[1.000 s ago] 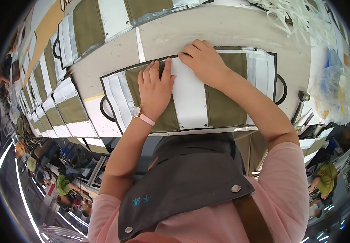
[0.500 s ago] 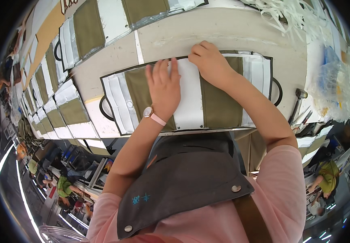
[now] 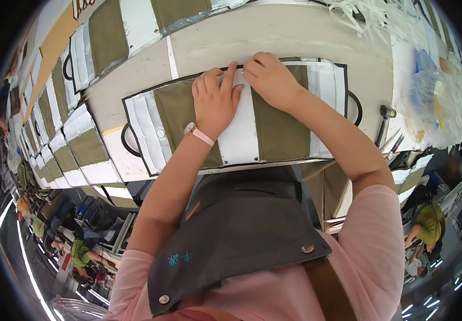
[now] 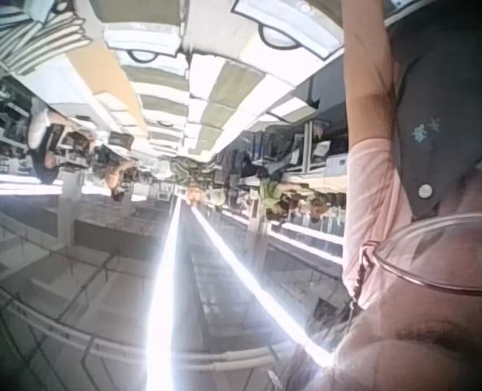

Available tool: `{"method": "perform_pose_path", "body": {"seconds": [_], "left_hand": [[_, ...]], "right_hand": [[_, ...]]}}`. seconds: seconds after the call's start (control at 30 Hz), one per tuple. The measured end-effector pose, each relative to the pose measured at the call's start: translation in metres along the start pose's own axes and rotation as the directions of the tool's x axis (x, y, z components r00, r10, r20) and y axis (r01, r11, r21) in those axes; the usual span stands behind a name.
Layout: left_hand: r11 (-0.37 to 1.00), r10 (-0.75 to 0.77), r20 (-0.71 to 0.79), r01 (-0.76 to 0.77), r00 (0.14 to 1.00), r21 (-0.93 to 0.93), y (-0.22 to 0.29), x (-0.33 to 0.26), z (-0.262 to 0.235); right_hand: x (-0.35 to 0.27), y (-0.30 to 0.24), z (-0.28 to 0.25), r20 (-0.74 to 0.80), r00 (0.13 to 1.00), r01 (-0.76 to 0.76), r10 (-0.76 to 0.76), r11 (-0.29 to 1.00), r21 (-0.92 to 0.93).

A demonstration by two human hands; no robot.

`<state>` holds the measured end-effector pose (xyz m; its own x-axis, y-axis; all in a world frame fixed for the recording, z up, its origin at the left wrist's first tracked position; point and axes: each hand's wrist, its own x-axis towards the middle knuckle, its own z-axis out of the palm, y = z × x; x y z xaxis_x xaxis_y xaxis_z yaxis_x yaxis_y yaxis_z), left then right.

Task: The person assembles green fabric bags by hand, pressing white strips onto the edges of the bag flaps. They use a hammer to secure metal fasteners at the corners of the bags. The person handles multiple bags sequentially, flipping them over and adjusting the strips before hammering.

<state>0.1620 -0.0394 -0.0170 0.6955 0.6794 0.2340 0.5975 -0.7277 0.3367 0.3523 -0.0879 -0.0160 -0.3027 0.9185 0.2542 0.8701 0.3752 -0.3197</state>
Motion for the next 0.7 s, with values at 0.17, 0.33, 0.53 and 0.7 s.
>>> {"method": "perform_pose_path", "body": {"seconds": [0.17, 0.33, 0.53, 0.7], "left_hand": [[0.992, 0.114, 0.008, -0.114, 0.993, 0.049, -0.017, 0.0, 0.006], [0.981, 0.158, -0.006, -0.156, 0.987, 0.114, -0.014, -0.002, 0.001], [0.993, 0.107, 0.035, -0.105, 0.994, -0.057, 0.016, 0.003, 0.008], [0.994, 0.083, 0.067, -0.078, 0.994, -0.072, 0.021, 0.0, 0.011]], "right_hand": [[-0.003, 0.005, -0.001, -0.09, 0.993, 0.071, -0.075, 0.996, -0.049], [-0.017, 0.011, -0.002, -0.19, 0.937, -0.271, 0.292, 0.954, 0.128], [-0.006, 0.013, -0.011, -0.109, 0.91, -0.369, 0.399, 0.902, 0.224], [0.001, 0.023, -0.016, -0.004, 0.921, -0.371, 0.39, 0.877, 0.306]]}}
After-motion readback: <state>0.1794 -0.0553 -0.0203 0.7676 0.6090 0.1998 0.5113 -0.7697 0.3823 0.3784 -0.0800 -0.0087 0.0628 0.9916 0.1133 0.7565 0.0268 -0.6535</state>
